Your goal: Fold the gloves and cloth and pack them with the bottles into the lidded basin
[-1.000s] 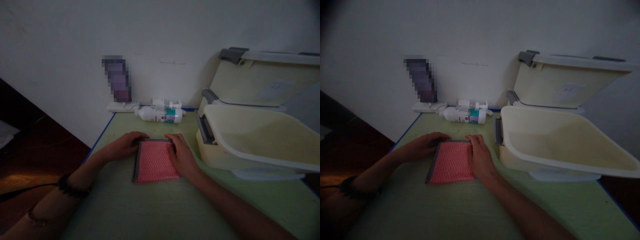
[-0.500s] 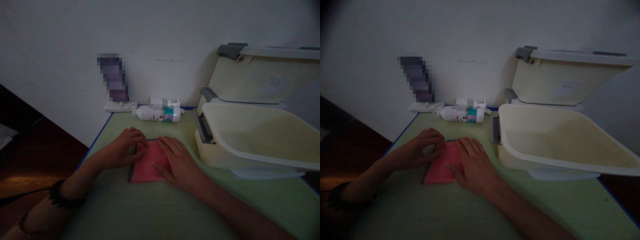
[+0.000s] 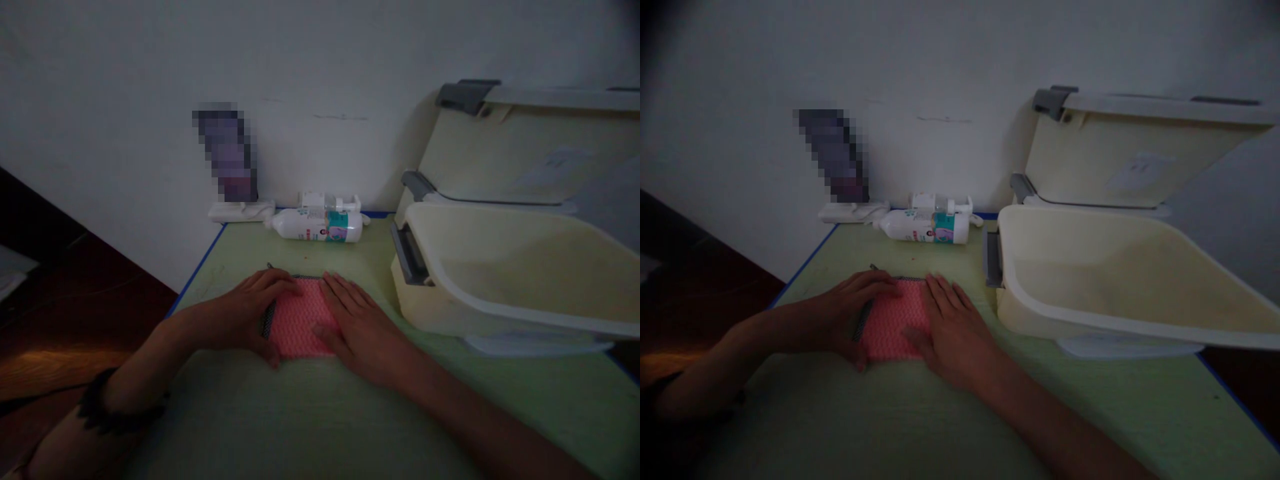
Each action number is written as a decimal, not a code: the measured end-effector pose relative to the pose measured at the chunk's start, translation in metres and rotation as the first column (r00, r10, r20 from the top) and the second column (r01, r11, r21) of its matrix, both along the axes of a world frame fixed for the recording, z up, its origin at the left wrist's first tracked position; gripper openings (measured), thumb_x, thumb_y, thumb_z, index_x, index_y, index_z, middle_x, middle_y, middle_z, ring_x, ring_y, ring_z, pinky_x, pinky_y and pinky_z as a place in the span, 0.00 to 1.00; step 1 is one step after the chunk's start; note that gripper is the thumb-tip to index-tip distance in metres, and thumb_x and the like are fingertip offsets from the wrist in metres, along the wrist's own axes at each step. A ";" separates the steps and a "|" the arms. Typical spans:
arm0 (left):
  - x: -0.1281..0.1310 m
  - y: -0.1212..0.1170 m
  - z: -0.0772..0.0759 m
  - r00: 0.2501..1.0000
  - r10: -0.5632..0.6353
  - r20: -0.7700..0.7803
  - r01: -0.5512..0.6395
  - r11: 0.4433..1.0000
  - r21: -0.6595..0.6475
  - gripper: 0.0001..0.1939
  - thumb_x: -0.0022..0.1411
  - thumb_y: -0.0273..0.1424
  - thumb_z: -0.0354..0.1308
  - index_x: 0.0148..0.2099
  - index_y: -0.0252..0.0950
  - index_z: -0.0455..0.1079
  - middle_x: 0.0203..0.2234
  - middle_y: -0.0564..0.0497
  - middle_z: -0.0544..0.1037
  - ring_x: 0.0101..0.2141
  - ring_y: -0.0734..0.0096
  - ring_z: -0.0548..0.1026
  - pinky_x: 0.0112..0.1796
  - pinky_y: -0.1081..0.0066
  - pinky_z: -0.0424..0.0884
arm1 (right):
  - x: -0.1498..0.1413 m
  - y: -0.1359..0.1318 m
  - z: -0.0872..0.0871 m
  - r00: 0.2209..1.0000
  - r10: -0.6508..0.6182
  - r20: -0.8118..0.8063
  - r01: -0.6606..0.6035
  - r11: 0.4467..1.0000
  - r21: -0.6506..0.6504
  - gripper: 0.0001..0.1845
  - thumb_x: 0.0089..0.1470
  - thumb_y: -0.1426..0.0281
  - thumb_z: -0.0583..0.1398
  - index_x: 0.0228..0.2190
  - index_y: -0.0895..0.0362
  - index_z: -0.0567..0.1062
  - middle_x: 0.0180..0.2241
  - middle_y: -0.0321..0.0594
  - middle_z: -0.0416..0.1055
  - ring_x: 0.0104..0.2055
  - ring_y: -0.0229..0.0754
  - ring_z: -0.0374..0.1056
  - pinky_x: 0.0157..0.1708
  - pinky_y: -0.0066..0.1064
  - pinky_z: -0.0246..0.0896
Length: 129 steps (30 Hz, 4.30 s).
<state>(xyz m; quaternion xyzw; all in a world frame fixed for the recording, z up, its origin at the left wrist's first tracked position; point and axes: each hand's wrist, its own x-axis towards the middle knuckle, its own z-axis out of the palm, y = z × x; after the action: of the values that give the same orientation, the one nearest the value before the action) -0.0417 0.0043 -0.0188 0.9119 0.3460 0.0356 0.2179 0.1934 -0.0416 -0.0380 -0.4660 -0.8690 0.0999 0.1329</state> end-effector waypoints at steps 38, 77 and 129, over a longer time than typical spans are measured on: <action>0.025 -0.008 0.014 0.995 0.089 -0.039 -0.081 0.982 0.173 0.16 0.59 0.24 0.47 0.48 0.36 0.68 0.45 0.47 0.75 0.45 0.63 0.73 0.46 0.64 0.67 | 0.008 0.003 0.015 0.990 0.047 -0.132 -0.047 0.999 0.004 0.10 0.48 0.71 0.58 0.36 0.58 0.71 0.38 0.42 0.68 0.44 0.45 0.61 0.47 0.38 0.56; 0.020 -0.002 0.003 0.981 0.148 0.128 -0.148 0.989 -0.010 0.15 0.54 0.25 0.54 0.45 0.36 0.69 0.42 0.46 0.72 0.45 0.62 0.69 0.46 0.64 0.65 | 0.017 0.015 0.009 0.942 0.055 -0.332 -0.094 0.990 -0.104 0.15 0.49 0.84 0.51 0.36 0.58 0.69 0.37 0.42 0.69 0.43 0.43 0.62 0.44 0.37 0.58; 0.031 0.003 0.008 0.579 0.468 0.667 -0.254 0.881 -0.399 0.12 0.44 0.29 0.64 0.20 0.34 0.62 0.18 0.57 0.69 0.21 0.78 0.66 0.24 0.77 0.65 | 0.005 0.025 -0.010 0.390 -0.170 -0.905 -0.122 0.965 -0.233 0.06 0.52 0.64 0.58 0.32 0.53 0.72 0.35 0.37 0.66 0.41 0.39 0.64 0.43 0.33 0.61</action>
<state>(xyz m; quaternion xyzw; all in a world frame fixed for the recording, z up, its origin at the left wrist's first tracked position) -0.0105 0.0069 -0.0110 0.6874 0.4067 0.4046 0.4454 0.1979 -0.0170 -0.0475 -0.3583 -0.6219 0.4526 0.5291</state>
